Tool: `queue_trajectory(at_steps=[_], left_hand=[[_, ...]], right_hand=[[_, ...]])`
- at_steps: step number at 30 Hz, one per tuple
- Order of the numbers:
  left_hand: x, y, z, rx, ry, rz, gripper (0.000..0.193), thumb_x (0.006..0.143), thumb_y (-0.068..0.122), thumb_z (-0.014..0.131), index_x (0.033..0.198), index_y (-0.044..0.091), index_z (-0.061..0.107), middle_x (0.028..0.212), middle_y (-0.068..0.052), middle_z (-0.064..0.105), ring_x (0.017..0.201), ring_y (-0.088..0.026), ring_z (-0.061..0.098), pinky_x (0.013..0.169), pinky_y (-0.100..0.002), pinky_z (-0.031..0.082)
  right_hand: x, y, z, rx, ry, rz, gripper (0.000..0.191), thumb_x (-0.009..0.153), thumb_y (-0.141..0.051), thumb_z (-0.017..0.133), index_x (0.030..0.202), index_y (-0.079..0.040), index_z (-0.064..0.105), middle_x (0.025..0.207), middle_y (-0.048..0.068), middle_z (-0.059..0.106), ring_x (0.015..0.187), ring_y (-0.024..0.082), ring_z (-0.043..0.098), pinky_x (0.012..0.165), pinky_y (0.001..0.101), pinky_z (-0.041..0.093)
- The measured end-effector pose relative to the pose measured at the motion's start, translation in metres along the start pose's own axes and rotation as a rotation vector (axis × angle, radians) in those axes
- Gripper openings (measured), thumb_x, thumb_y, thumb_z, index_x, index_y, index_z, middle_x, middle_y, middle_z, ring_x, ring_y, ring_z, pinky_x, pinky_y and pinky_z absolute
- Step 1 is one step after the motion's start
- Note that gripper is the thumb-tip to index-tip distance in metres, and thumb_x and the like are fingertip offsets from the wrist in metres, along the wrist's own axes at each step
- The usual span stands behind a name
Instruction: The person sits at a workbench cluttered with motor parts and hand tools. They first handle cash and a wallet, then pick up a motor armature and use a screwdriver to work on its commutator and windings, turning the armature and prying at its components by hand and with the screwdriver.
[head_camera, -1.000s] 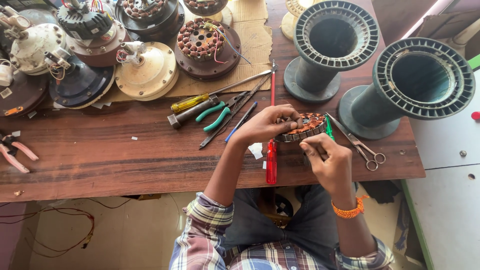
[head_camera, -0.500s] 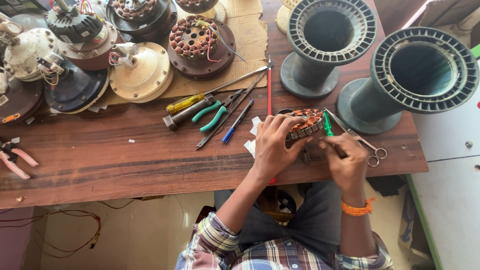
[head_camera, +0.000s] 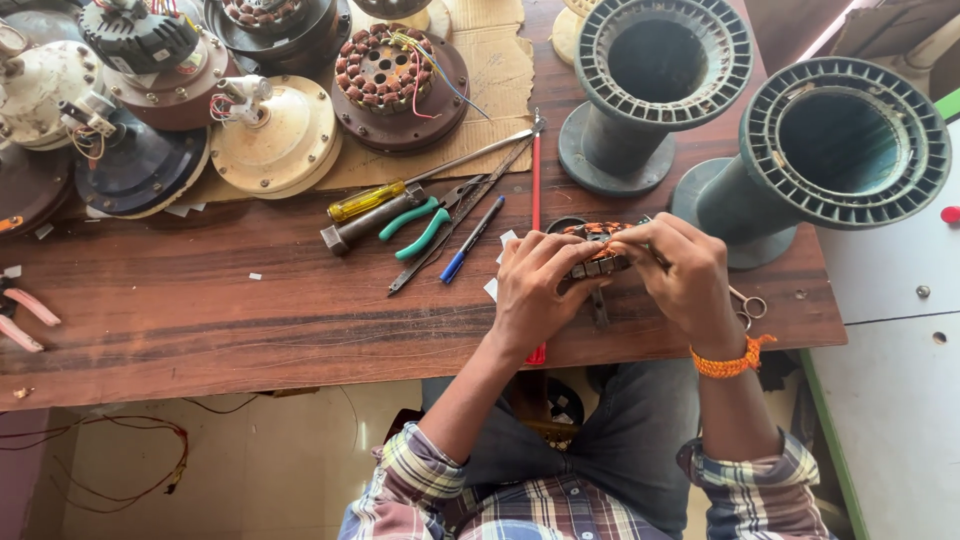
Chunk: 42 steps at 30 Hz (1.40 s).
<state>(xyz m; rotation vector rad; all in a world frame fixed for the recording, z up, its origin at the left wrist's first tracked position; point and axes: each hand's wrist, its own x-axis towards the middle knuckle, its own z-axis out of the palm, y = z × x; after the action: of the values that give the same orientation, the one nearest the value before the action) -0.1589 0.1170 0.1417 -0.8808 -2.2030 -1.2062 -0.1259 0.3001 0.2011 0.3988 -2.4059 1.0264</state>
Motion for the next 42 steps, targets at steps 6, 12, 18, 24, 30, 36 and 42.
queue_trajectory(at_steps=[6, 12, 18, 24, 30, 36, 42], left_hand=[[0.008, -0.004, -0.015, -0.022, -0.099, 0.041, 0.042, 0.085, 0.037, 0.082, 0.117, 0.013, 0.071, 0.11, -0.003, 0.071, 0.1, -0.022, 0.063, 0.088, -0.039, 0.046], [0.028, 0.002, -0.006, -0.169, -0.239, -0.422, 0.038, 0.09, 0.044, 0.074, 0.114, 0.014, 0.073, 0.089, -0.005, 0.074, 0.085, -0.021, 0.07, 0.078, -0.036, 0.052], [0.044, -0.033, 0.01, -0.64, -0.359, -0.321, 0.023, 0.093, 0.019, 0.07, 0.11, 0.004, 0.071, 0.098, -0.007, 0.071, 0.093, -0.016, 0.07, 0.086, -0.032, 0.056], [0.044, -0.075, -0.012, -0.975, -0.696, -0.451, 0.017, 0.097, 0.016, 0.074, 0.107, 0.003, 0.075, 0.099, 0.0, 0.07, 0.095, -0.01, 0.062, 0.088, -0.03, 0.052], [0.052, -0.078, -0.015, -0.782, -0.663, -0.201, 0.018, 0.095, 0.017, 0.076, 0.107, 0.003, 0.078, 0.1, -0.002, 0.077, 0.099, -0.014, 0.067, 0.111, -0.028, 0.041], [0.055, -0.073, -0.02, -0.763, -0.734, -0.248, 0.019, 0.097, 0.021, 0.072, 0.107, 0.005, 0.074, 0.1, -0.002, 0.066, 0.095, -0.013, 0.061, 0.086, -0.032, 0.051], [0.059, -0.06, -0.028, -0.687, -0.68, -0.143, 0.018, 0.101, 0.02, 0.067, 0.109, 0.004, 0.07, 0.099, -0.005, 0.066, 0.094, -0.017, 0.06, 0.085, -0.033, 0.05]], right_hand=[[0.021, 0.011, 0.0, 0.008, -0.103, -0.019, 0.012, 0.087, -0.004, 0.081, 0.096, -0.001, 0.074, 0.084, 0.009, 0.071, 0.065, 0.015, 0.064, 0.06, 0.0289, 0.049], [0.035, 0.014, 0.006, 0.011, -0.074, -0.045, 0.012, 0.09, -0.006, 0.081, 0.098, -0.001, 0.074, 0.087, 0.009, 0.071, 0.071, 0.014, 0.066, 0.064, 0.0286, 0.051], [0.025, -0.003, 0.006, -0.002, 0.015, 0.037, 0.014, 0.09, -0.008, 0.083, 0.098, -0.001, 0.073, 0.083, 0.008, 0.069, 0.067, 0.014, 0.064, 0.061, 0.0298, 0.049], [-0.012, -0.028, 0.015, -0.032, 0.0, -0.012, 0.013, 0.091, -0.008, 0.079, 0.098, -0.001, 0.071, 0.084, 0.009, 0.067, 0.07, 0.013, 0.06, 0.064, 0.0294, 0.047], [-0.041, -0.035, 0.037, 0.133, 0.084, 0.276, 0.009, 0.093, -0.007, 0.077, 0.097, -0.002, 0.071, 0.073, 0.002, 0.063, 0.059, 0.006, 0.05, 0.055, 0.0234, 0.04], [-0.063, -0.014, 0.049, 0.202, 0.144, 0.306, 0.007, 0.095, -0.004, 0.076, 0.096, -0.001, 0.07, 0.07, -0.002, 0.058, 0.061, 0.003, 0.046, 0.055, 0.0224, 0.037], [-0.076, 0.002, 0.068, 0.222, 0.143, 0.3, 0.004, 0.091, 0.002, 0.074, 0.092, 0.0, 0.071, 0.07, -0.001, 0.063, 0.058, 0.001, 0.049, 0.051, 0.0225, 0.039]])
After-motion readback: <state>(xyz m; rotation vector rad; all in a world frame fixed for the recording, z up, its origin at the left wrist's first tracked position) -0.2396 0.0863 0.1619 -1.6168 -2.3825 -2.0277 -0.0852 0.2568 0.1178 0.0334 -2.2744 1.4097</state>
